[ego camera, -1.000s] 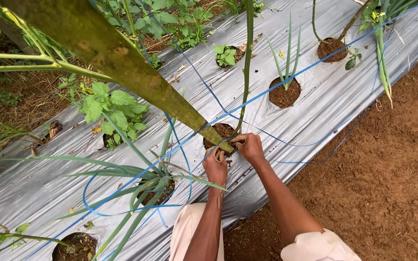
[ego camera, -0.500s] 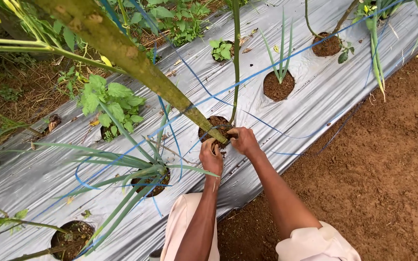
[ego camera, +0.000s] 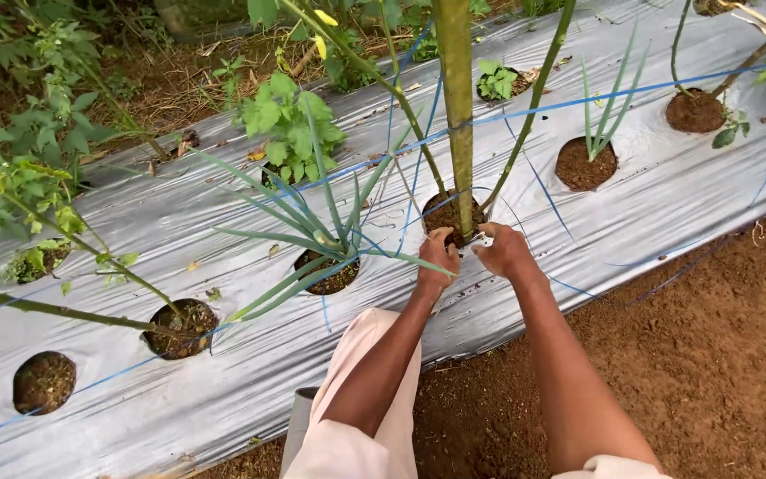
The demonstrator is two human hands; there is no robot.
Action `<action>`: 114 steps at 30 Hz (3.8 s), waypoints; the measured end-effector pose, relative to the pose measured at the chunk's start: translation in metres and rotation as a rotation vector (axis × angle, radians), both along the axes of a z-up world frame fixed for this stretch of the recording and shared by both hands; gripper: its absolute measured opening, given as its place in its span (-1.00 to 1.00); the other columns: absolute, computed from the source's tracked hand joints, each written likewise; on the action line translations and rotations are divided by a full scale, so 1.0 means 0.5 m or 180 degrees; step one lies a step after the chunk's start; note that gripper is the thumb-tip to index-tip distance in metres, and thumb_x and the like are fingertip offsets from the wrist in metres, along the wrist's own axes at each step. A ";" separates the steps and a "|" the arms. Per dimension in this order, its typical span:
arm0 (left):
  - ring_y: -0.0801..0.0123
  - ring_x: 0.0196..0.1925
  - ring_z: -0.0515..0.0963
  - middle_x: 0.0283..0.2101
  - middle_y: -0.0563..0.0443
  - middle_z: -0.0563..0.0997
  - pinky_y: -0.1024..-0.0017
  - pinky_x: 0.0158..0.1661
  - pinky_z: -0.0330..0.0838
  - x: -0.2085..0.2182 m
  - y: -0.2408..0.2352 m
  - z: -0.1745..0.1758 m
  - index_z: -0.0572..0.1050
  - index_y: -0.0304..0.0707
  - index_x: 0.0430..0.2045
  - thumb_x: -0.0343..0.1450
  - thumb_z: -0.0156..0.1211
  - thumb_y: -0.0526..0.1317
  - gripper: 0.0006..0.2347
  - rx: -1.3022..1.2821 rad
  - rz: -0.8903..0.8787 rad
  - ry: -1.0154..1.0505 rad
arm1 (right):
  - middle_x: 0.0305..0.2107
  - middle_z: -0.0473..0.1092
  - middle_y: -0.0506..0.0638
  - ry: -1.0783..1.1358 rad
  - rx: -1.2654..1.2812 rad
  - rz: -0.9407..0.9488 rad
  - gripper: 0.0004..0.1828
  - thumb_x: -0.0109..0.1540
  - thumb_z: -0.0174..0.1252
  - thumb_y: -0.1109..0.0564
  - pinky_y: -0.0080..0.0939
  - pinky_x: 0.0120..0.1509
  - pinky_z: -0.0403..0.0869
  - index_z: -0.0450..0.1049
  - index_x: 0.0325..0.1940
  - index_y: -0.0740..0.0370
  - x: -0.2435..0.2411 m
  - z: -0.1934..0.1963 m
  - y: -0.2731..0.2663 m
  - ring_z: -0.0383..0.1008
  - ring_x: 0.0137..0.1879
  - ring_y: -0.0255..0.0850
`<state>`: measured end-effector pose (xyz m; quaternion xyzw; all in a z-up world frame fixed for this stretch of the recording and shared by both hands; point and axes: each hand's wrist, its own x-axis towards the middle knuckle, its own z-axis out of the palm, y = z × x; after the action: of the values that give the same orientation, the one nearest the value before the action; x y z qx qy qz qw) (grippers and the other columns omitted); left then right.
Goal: The person gathers soil from the ground using a small wooden tool and then manually places handfuls of that soil into the planting holes of a plastic-covered garden bed to support the base of green onion plants.
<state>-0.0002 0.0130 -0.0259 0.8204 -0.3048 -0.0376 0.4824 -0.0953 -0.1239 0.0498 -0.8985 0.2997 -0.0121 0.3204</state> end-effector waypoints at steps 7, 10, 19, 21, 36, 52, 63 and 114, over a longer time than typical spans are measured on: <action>-0.15 0.42 0.27 0.32 -0.35 0.30 0.01 0.37 0.22 0.048 -0.024 -0.108 0.22 -0.41 0.33 0.52 -0.12 -0.16 -0.54 0.1307 -0.0045 -0.0804 | 0.12 0.51 0.19 -0.0120 -0.0061 -0.0115 -0.53 0.26 0.23 0.06 0.20 0.37 0.45 0.53 0.27 0.10 -0.009 0.035 -0.030 0.46 0.29 0.18; -0.22 0.57 -0.03 0.50 -0.48 0.03 0.00 0.52 -0.17 0.022 -0.018 -0.087 -0.05 -0.52 0.45 0.57 -0.13 -0.07 -0.40 0.2105 -0.0273 -0.1135 | 0.00 0.57 0.12 -0.0331 -0.0021 -0.0270 -0.64 0.28 0.21 0.03 0.15 0.31 0.49 0.59 0.17 0.01 0.034 0.000 -0.060 0.53 0.20 0.12; -0.23 0.56 -0.01 0.50 -0.48 0.03 -0.08 0.47 -0.07 0.034 0.066 -0.001 -0.10 -0.46 0.47 0.56 -0.17 -0.04 -0.38 0.1882 -0.0950 -0.1063 | -0.18 0.62 0.11 -0.0543 -0.0112 0.0049 -0.80 0.28 0.16 0.09 0.10 0.20 0.57 0.68 -0.10 -0.02 0.095 -0.073 -0.034 0.61 0.06 0.13; -0.18 0.57 -0.01 0.53 -0.41 -0.01 -0.01 0.49 -0.11 0.046 0.064 -0.037 -0.07 -0.40 0.48 0.54 -0.09 -0.03 -0.37 0.1716 -0.0898 -0.1188 | -0.13 0.62 0.11 -0.0761 0.0050 0.0014 -0.76 0.28 0.15 0.15 0.08 0.22 0.55 0.69 -0.06 -0.03 0.067 -0.060 -0.034 0.60 0.08 0.15; 0.09 0.33 0.46 0.18 -0.12 0.43 0.27 0.27 0.40 0.075 0.032 -0.015 0.36 -0.14 0.23 0.48 0.02 0.00 -0.57 0.2362 -0.1118 -0.1832 | -0.19 0.61 0.06 -0.1438 0.1211 -0.0128 -0.77 0.12 0.35 0.00 0.01 0.18 0.55 0.73 -0.14 -0.09 0.019 -0.083 -0.093 0.60 0.02 0.07; 0.23 0.25 0.45 0.10 -0.02 0.50 0.30 0.32 0.23 -0.031 0.096 0.158 0.38 -0.11 0.14 0.61 -0.35 -0.08 -0.67 0.2529 -0.1373 -0.2562 | -0.29 0.55 0.09 -0.1957 0.0849 -0.0166 -0.84 0.19 0.39 0.18 -0.12 -0.11 0.67 0.69 -0.14 0.08 0.041 -0.121 -0.055 0.64 -0.14 -0.05; 0.12 0.60 -0.06 0.54 -0.16 0.05 0.06 0.52 -0.30 0.033 0.122 0.055 -0.09 -0.23 0.50 0.54 -0.49 0.20 -0.34 0.2758 -0.1659 -0.2421 | -0.09 0.56 0.27 -0.2296 -0.0487 0.0702 -0.64 0.24 0.18 0.34 0.04 0.20 0.56 0.59 0.12 0.27 0.006 -0.098 -0.018 0.58 0.09 0.13; -0.42 0.52 -0.01 0.36 -0.56 0.21 -0.36 0.41 0.04 0.107 0.017 0.143 0.23 -0.55 0.31 0.52 -0.05 0.01 -0.43 0.1182 -0.0867 -0.0058 | -0.51 0.37 -0.07 -0.2745 -0.1863 0.0550 -0.93 0.14 0.18 0.15 -0.23 -0.40 0.53 0.46 -0.29 0.06 0.034 -0.095 -0.019 0.50 -0.42 -0.17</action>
<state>0.0531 0.0215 0.0455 0.8466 -0.4049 -0.1504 0.3109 -0.0785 -0.1333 0.0023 -0.8852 0.0496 -0.4374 0.1501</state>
